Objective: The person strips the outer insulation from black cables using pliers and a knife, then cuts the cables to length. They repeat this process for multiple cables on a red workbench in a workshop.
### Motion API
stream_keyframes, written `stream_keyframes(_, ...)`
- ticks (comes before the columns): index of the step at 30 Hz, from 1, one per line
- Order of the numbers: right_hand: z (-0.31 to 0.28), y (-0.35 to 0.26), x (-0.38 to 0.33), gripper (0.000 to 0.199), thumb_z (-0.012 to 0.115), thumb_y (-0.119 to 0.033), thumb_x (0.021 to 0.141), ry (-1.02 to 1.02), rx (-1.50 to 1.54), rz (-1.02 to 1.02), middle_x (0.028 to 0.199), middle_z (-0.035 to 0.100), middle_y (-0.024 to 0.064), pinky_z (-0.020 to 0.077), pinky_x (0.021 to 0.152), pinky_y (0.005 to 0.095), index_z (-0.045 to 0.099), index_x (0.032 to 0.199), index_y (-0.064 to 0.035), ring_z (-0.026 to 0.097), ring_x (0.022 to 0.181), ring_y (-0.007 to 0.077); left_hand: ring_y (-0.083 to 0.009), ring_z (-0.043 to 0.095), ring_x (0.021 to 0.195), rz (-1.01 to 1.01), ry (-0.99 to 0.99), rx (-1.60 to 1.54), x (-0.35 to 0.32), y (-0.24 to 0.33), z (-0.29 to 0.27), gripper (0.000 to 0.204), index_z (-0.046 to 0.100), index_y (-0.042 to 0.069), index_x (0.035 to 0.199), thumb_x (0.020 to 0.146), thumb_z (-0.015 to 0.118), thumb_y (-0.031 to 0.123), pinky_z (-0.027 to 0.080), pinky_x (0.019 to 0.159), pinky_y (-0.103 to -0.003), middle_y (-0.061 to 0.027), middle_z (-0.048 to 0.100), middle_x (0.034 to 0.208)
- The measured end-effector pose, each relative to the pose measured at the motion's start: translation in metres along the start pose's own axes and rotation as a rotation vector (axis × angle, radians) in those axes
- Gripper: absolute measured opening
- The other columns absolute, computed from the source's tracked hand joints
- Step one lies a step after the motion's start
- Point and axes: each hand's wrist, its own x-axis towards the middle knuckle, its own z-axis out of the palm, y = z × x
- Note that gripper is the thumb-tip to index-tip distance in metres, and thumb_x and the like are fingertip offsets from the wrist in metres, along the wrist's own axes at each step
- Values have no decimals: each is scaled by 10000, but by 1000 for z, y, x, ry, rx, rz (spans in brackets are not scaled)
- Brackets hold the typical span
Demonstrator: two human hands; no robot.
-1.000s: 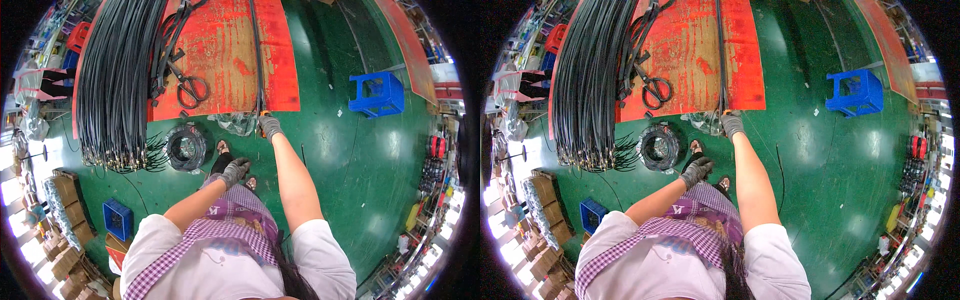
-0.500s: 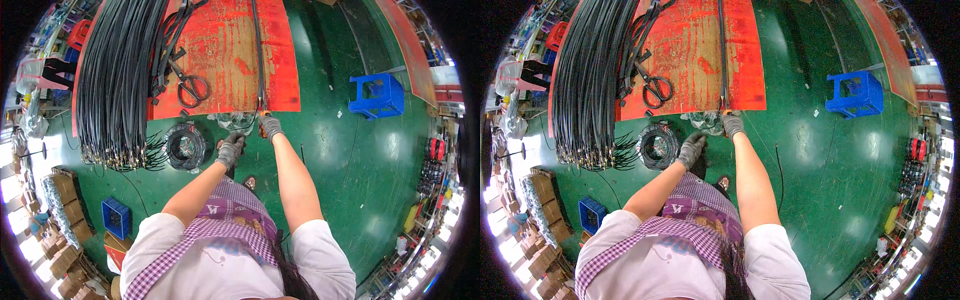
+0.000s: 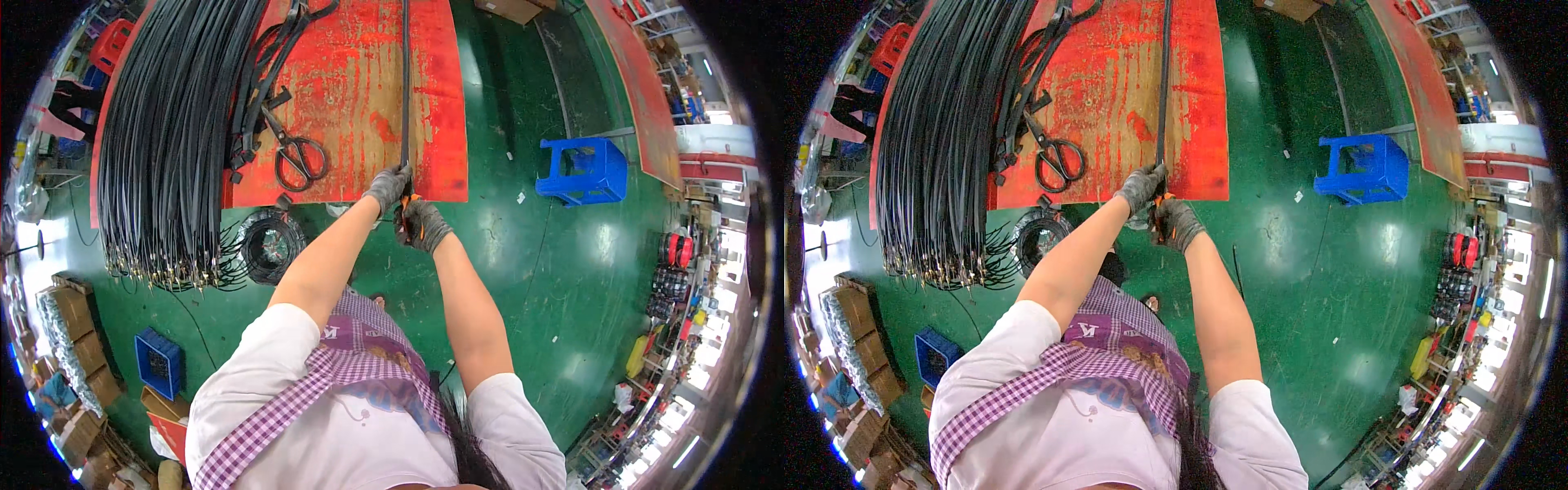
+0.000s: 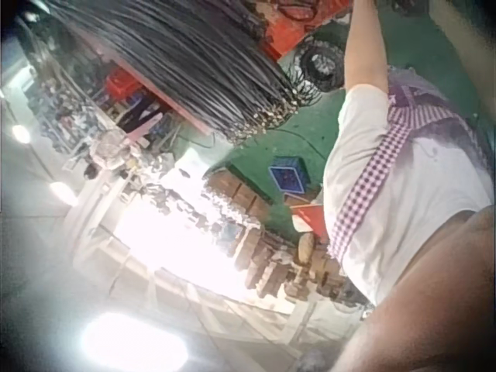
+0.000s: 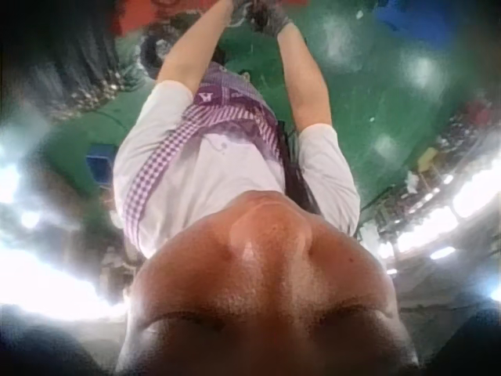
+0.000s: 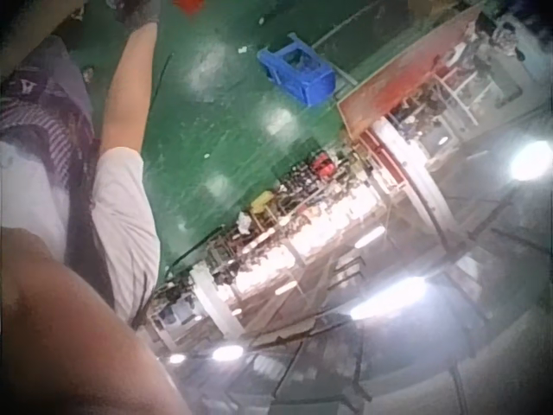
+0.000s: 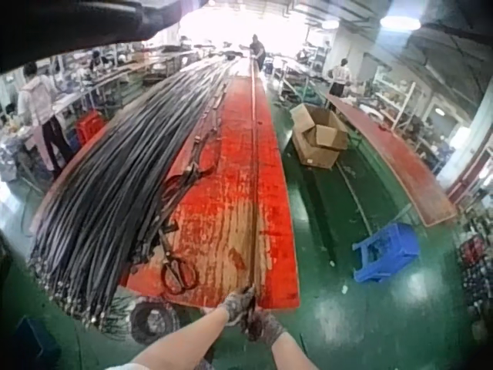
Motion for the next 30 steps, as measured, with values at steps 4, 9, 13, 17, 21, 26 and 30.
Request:
stream_keyframes(4,16,-7,3,134,479,-185,678,263,-379,-138,558,476,80,395,423,350,486,636,-59,470,491,233,-128,498,670,94,-21,135,7,-24,-15,300,523,26,955,820,441,281,405,640,-266,-79,566,780)
stream_keyframes(9,-8,-67,62,133,464,-184,689,392,-1151,-661,505,467,79,366,353,342,466,624,-68,460,405,219,-136,458,592,263,-66,74,19,-17,-19,241,494,60,971,839,401,239,401,592,-255,-29,517,687)
stream_keyframes(13,90,-87,-13,79,442,-141,662,206,-400,-308,551,483,86,370,380,342,466,678,-67,455,431,210,-133,478,648,-104,-132,-678,-18,70,-49,235,496,66,944,842,391,251,405,620,-254,-16,505,698)
stream_keyframes(17,104,-92,-6,134,439,-124,634,39,-212,-83,625,492,72,389,437,331,456,750,-60,470,516,204,-130,503,694,241,-115,-632,27,52,-67,230,505,65,911,841,390,251,412,622,-265,-37,541,761)
stream_keyframes(21,94,-98,-9,126,443,-146,658,43,-182,-63,644,495,73,403,449,338,459,751,-64,481,537,210,-165,511,659,12,-63,-134,15,98,-75,267,532,77,864,829,402,307,419,613,-282,-61,556,764)
stream_keyframes(26,80,-128,30,191,454,-259,732,126,-416,-302,613,498,75,418,421,353,473,739,-69,502,526,214,-186,515,635,213,160,227,39,73,-57,354,517,34,914,819,401,354,408,580,-328,-105,551,698)
stream_keyframes(30,48,-169,81,195,474,-277,728,438,-1185,-181,646,536,84,445,456,378,501,767,-88,527,534,221,-142,491,588,67,104,190,40,82,-51,339,516,49,911,826,379,348,397,523,-275,-54,539,688)
